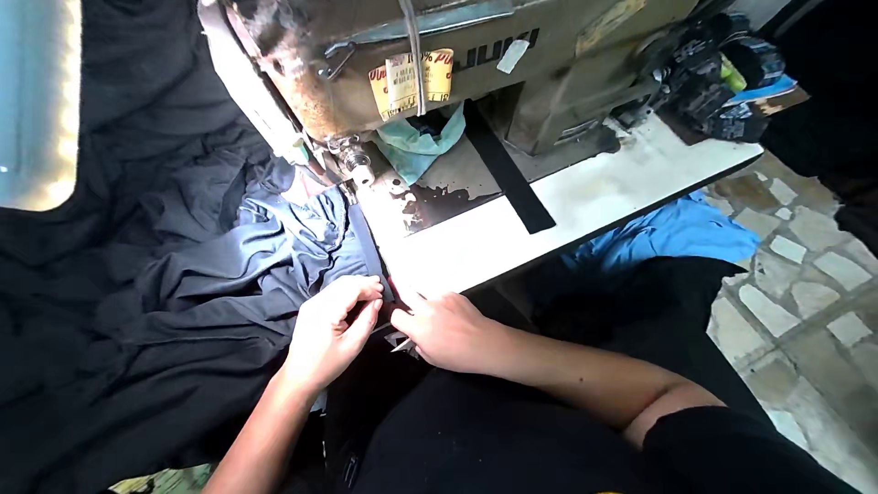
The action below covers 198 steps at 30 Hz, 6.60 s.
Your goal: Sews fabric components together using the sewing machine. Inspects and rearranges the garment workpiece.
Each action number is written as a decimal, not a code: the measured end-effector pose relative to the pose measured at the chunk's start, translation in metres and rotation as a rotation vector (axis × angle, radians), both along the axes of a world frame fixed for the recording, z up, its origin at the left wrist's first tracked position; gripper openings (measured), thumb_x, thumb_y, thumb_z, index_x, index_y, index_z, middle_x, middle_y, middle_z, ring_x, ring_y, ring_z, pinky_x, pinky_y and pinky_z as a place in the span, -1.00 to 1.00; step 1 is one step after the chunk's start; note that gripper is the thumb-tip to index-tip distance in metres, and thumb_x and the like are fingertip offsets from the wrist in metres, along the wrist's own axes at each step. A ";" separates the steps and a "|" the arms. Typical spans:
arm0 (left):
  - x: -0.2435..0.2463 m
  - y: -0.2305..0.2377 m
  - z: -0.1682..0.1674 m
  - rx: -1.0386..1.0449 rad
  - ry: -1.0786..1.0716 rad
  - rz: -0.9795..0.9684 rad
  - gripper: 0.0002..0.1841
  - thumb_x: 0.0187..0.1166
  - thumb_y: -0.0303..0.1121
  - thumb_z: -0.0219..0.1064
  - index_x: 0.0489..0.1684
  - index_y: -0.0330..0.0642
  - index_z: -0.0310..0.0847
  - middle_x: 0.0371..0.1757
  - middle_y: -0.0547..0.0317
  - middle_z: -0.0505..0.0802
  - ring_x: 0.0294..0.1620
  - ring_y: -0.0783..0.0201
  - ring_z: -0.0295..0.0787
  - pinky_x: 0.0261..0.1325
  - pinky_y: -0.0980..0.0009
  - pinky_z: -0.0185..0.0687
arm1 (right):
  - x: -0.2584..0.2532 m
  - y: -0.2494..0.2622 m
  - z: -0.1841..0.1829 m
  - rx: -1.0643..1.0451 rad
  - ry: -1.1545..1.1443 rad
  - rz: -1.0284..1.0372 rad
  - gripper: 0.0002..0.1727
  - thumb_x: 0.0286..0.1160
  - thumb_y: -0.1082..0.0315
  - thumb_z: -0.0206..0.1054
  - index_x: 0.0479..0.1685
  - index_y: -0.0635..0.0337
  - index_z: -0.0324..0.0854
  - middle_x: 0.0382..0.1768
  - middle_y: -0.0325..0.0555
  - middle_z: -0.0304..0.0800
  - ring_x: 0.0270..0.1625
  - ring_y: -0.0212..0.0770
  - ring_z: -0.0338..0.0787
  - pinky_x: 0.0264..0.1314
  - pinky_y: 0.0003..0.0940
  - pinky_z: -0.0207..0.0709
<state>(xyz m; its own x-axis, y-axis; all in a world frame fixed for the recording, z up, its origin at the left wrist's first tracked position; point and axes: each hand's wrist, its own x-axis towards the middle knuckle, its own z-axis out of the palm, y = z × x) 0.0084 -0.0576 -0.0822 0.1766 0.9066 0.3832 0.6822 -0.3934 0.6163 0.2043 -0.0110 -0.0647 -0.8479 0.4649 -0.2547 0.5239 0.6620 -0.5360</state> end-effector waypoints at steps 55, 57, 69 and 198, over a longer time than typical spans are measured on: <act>-0.001 0.045 -0.001 -0.062 0.250 0.134 -0.84 0.42 -0.52 0.23 -0.26 -0.44 0.70 -0.33 -0.18 0.75 -0.20 -0.14 0.75 -0.09 -0.06 0.60 | -0.007 0.098 -0.042 0.430 0.505 0.054 -0.78 0.47 0.34 0.34 -0.21 0.32 0.82 -0.24 0.12 0.89 -0.08 0.09 0.89 -0.03 0.01 0.71; -0.001 0.046 0.001 -0.062 0.253 0.135 -0.87 0.42 -0.55 0.24 -0.28 -0.45 0.69 -0.34 -0.19 0.75 -0.20 -0.16 0.75 -0.09 -0.07 0.61 | -0.013 0.098 -0.041 0.406 0.519 0.068 -0.73 0.53 0.27 0.33 -0.31 0.32 0.80 -0.35 0.09 0.84 -0.18 0.07 0.88 -0.14 0.00 0.68; 0.003 0.043 0.006 -0.147 0.184 0.240 -0.89 0.61 -0.56 0.19 -0.20 -0.40 0.64 -0.38 -0.13 0.72 -0.34 -0.05 0.72 -0.24 -0.03 0.60 | -0.013 0.093 -0.036 0.319 0.503 -0.097 -0.78 0.50 0.35 0.34 -0.31 0.35 0.80 -0.37 0.14 0.84 -0.23 0.11 0.88 -0.19 0.10 0.67; -0.066 0.131 0.018 -0.142 0.640 0.256 -0.65 0.70 -0.29 0.26 0.24 -0.38 0.68 -0.09 -0.39 0.78 -0.12 -0.40 0.81 -0.18 -0.28 0.65 | 0.203 0.222 0.084 0.758 0.986 -1.168 -0.45 0.82 0.25 -0.03 0.56 0.56 0.29 0.45 0.22 0.55 0.48 -0.21 0.61 0.60 -0.43 0.43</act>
<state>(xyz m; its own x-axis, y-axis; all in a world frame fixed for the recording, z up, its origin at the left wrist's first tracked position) -0.0574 0.0731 -0.0641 0.1023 0.9834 0.1497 0.9884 -0.1175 0.0965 0.4071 0.2110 0.0190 0.3172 0.6681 0.6731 0.5663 0.4358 -0.6995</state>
